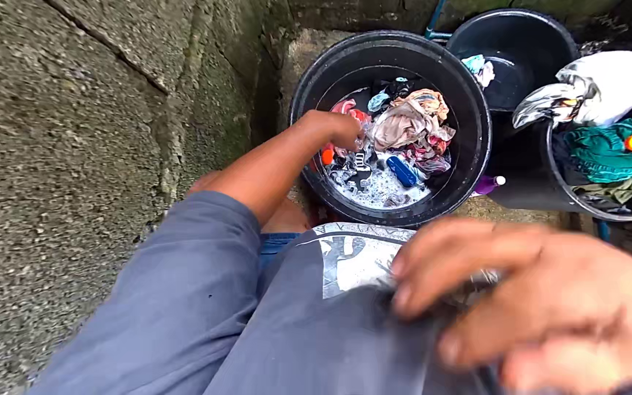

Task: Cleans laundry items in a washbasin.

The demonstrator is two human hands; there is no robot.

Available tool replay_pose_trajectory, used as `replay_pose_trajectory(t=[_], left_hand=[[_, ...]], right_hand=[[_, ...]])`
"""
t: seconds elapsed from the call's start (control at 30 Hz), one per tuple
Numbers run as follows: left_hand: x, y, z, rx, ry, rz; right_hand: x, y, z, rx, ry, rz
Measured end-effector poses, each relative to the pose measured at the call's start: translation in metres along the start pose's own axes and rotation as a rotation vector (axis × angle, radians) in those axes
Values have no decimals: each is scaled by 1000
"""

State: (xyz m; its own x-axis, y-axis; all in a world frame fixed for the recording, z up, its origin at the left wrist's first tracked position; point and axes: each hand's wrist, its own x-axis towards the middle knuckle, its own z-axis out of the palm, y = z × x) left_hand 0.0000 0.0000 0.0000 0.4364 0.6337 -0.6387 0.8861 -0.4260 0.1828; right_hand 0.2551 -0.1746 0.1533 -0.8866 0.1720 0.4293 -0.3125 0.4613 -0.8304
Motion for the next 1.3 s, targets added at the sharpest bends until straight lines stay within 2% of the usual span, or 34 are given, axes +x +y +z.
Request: replay_pose_trajectory(t=[0.07, 0.13, 0.23, 0.3, 0.4, 0.53, 0.7, 0.77, 0.87, 0.93, 1.07, 1.1, 1.17, 1.23, 1.3], left_hand=[[29, 5, 1, -17, 27, 40], [66, 13, 19, -87, 84, 94], [122, 42, 98, -249, 73, 195], [145, 66, 152, -255, -39, 272], [155, 82, 194, -182, -170, 364], [160, 60, 216, -200, -137, 392], [149, 18, 219, 35, -364, 19], [140, 1, 219, 103, -310, -82], [137, -8, 216, 98, -277, -135], [138, 12, 211, -34, -223, -101], [148, 79, 223, -273, -5, 231], [152, 85, 223, -286, -52, 303], [154, 75, 219, -265, -252, 296], [154, 49, 218, -199, -357, 164], [153, 25, 221, -99, -382, -15]], right_hand=[[-39, 21, -30, -152, 258, 138], [-76, 40, -52, -350, 474, 327], [-127, 65, -70, -476, 645, 594], [-144, 79, -78, -523, 704, 723], [-146, 92, -87, -574, 676, 814], [-143, 100, -91, -628, 558, 779], [-142, 106, -91, -640, 504, 801], [-142, 107, -88, -637, 490, 811], [-142, 111, -85, -617, 463, 825], [-141, 112, -84, -602, 434, 828], [-133, 113, -79, -603, 395, 787], [-132, 114, -77, -601, 393, 778], [-132, 115, -74, -588, 396, 768], [-133, 116, -73, -572, 386, 775], [-136, 119, -74, -565, 373, 788]])
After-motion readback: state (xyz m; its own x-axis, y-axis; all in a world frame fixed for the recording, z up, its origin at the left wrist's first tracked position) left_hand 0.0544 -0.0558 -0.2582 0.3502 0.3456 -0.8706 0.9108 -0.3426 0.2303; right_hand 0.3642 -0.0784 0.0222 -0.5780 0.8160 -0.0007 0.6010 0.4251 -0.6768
